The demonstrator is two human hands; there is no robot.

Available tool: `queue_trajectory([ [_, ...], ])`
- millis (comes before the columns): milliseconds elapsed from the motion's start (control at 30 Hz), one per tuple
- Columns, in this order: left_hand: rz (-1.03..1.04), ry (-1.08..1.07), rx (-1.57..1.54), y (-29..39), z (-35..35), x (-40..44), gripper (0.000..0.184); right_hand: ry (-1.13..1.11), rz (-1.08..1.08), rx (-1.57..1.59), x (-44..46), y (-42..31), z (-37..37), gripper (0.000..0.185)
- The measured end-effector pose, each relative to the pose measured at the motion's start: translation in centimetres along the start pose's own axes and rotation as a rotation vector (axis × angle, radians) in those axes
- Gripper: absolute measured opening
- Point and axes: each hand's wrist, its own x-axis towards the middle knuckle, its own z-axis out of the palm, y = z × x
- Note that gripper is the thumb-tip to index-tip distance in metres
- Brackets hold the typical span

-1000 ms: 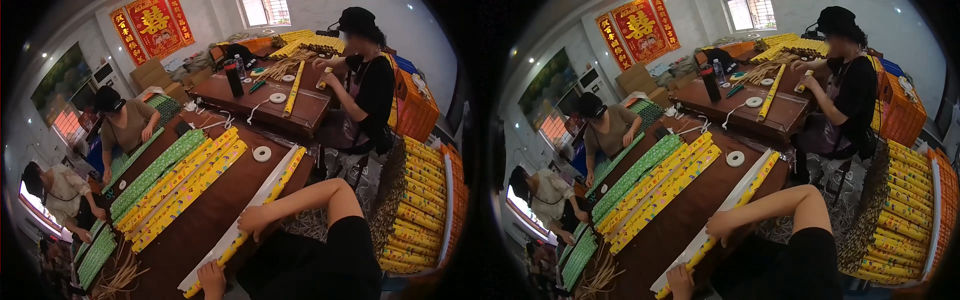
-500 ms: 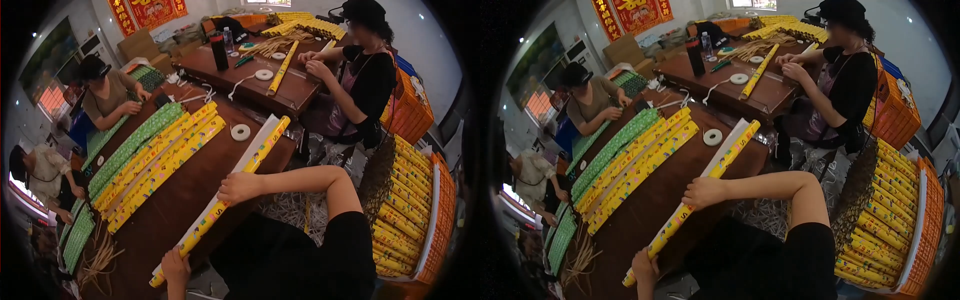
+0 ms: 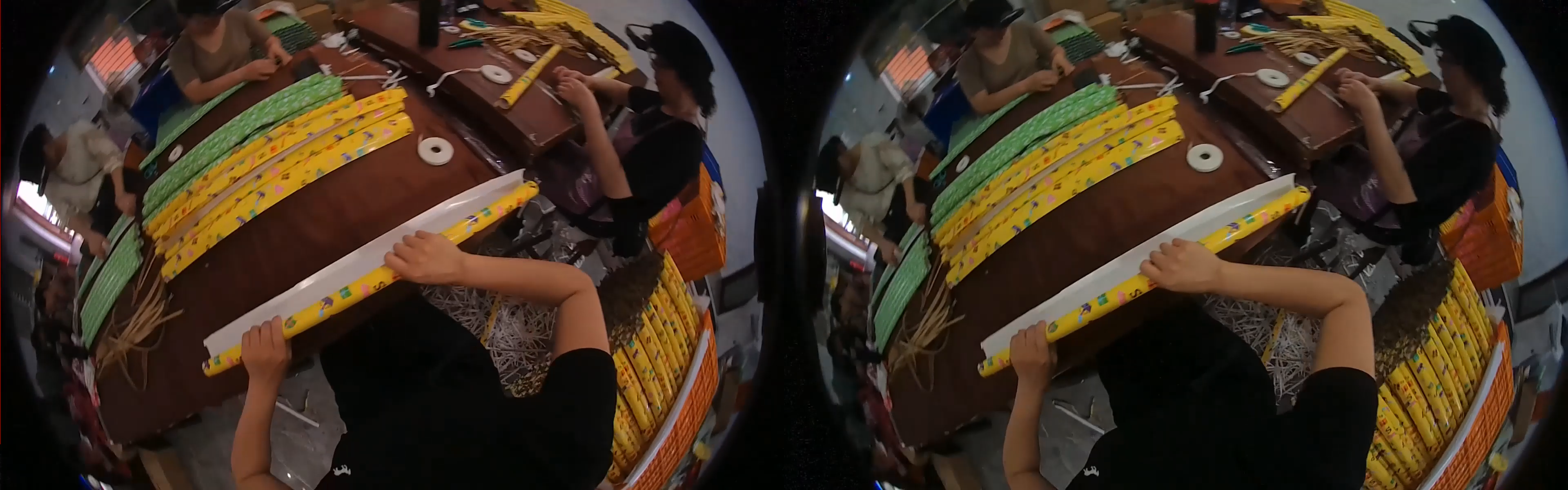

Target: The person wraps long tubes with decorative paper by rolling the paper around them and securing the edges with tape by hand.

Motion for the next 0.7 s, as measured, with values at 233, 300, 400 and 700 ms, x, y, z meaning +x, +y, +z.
queue_trajectory([
  [233, 0.077, 0.100, 0.036, -0.3, 0.1, 0.1, 0.024, -0.110, 0.009, 0.085, 0.8, 0.5, -0.3, 0.031],
  [300, 0.072, 0.060, 0.080, 0.0, 0.6, -0.2, 0.028, -0.111, -0.025, 0.037, 0.4, 0.9, 0.5, 0.036],
  [400, 0.044, 0.061, 0.099, 0.5, 1.4, -0.3, 0.030, -0.164, -0.015, 0.115, 0.7, 1.3, 0.4, 0.042],
  [700, 0.030, 0.016, -0.359, 0.5, 2.4, 0.0, 0.040, -0.282, -0.036, 0.101, -0.5, 2.7, 2.9, 0.050],
])
